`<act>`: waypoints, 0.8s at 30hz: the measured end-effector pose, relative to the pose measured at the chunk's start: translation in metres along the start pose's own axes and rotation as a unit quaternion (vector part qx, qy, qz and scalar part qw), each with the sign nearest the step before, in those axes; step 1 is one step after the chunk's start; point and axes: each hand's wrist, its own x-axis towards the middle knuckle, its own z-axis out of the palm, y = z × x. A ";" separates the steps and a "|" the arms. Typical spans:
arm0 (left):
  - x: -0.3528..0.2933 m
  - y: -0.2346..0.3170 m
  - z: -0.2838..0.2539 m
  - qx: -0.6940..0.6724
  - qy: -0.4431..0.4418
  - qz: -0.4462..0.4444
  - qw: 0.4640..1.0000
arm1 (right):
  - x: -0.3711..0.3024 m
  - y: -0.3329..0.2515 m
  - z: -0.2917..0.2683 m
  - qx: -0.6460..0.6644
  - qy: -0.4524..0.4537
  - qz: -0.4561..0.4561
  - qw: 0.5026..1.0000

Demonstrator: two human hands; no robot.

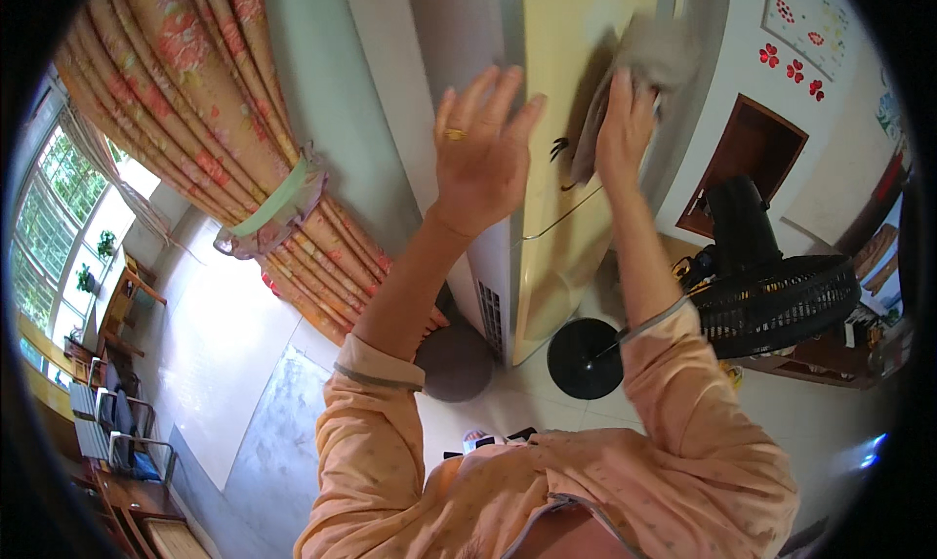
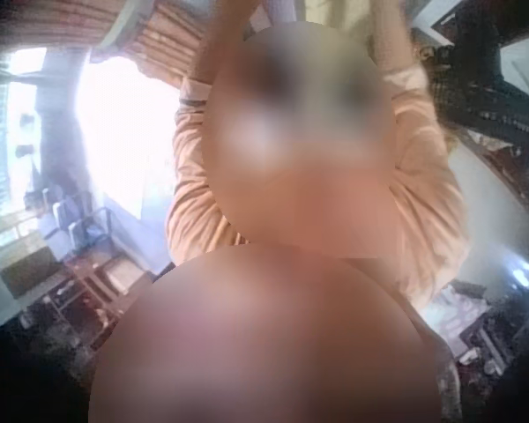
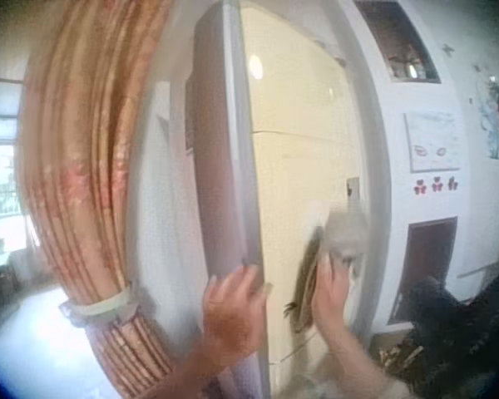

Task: The person wipes a dining table with a cloth, moving a thermos and other items aside. They then wipe a standing fan and an air conditioner unit, and finally wipe a wooden shelf, moving a bowl of snacks and other items to reach the surface.

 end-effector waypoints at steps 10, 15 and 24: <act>-0.075 -0.079 -0.025 -0.080 0.014 -0.137 0.987 | 0.102 -0.104 0.112 -0.404 -0.258 -0.489 0.728; -0.127 -0.125 -0.050 -0.162 0.058 -0.289 0.942 | -0.040 -0.066 0.112 -0.241 -0.524 -0.263 0.773; -0.137 -0.164 -0.066 -0.198 0.049 -0.325 0.923 | 0.075 -0.123 0.244 -0.585 -0.416 -0.450 0.532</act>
